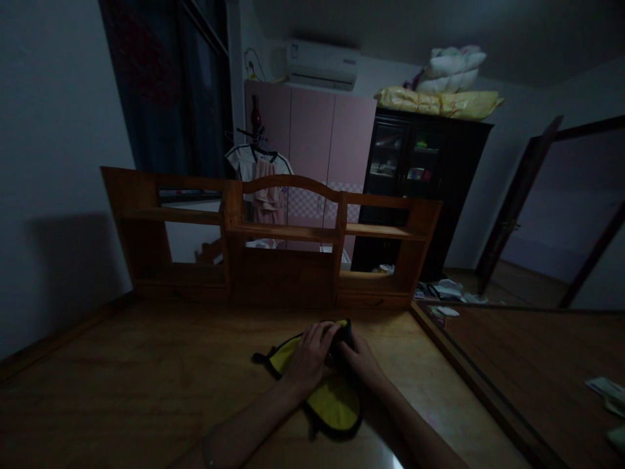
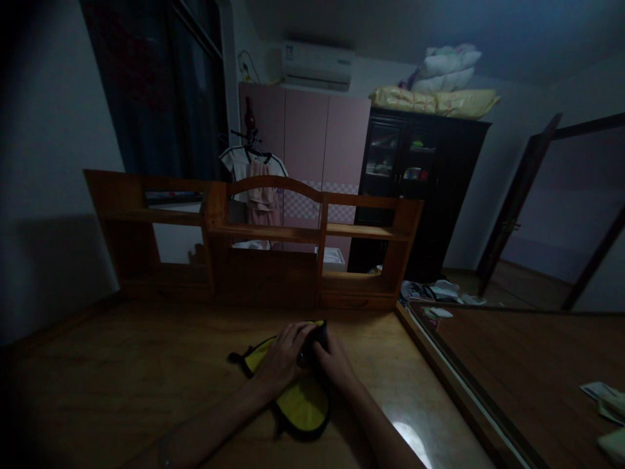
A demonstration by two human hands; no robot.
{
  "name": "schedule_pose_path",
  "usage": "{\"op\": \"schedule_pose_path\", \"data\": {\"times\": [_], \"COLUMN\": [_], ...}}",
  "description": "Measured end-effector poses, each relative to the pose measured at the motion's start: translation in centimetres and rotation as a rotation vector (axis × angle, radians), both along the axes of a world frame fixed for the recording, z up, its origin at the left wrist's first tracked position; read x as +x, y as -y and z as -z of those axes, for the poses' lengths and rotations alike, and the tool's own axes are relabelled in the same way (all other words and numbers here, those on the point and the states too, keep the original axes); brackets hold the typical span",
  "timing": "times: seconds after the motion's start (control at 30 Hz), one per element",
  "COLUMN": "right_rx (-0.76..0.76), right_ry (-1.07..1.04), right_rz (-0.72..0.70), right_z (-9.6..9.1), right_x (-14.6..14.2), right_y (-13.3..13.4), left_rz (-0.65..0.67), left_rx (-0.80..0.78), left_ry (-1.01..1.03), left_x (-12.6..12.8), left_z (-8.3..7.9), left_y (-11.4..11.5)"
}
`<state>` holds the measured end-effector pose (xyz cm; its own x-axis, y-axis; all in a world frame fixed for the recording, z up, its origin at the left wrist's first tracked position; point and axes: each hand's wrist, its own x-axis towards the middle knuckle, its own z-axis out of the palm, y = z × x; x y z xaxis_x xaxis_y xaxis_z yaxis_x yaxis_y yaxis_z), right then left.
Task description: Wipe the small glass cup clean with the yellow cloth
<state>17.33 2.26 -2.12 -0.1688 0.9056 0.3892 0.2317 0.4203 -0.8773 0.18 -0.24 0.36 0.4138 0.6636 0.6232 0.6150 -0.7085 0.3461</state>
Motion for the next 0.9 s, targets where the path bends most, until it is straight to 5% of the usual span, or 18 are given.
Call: {"op": "schedule_pose_path", "data": {"times": [0.53,0.9], "right_rx": [0.154,0.086], "right_ry": [0.212,0.27], "right_rz": [0.182,0.13], "right_z": [-0.2,-0.7], "right_x": [0.7,1.3], "right_y": [0.0,-0.5], "left_rz": [-0.005,-0.001], "left_rx": [-0.011,-0.028], "left_ry": [-0.02,0.008], "left_x": [0.0,-0.1], "left_z": [0.2,0.6], "left_y": [-0.2,-0.4]}}
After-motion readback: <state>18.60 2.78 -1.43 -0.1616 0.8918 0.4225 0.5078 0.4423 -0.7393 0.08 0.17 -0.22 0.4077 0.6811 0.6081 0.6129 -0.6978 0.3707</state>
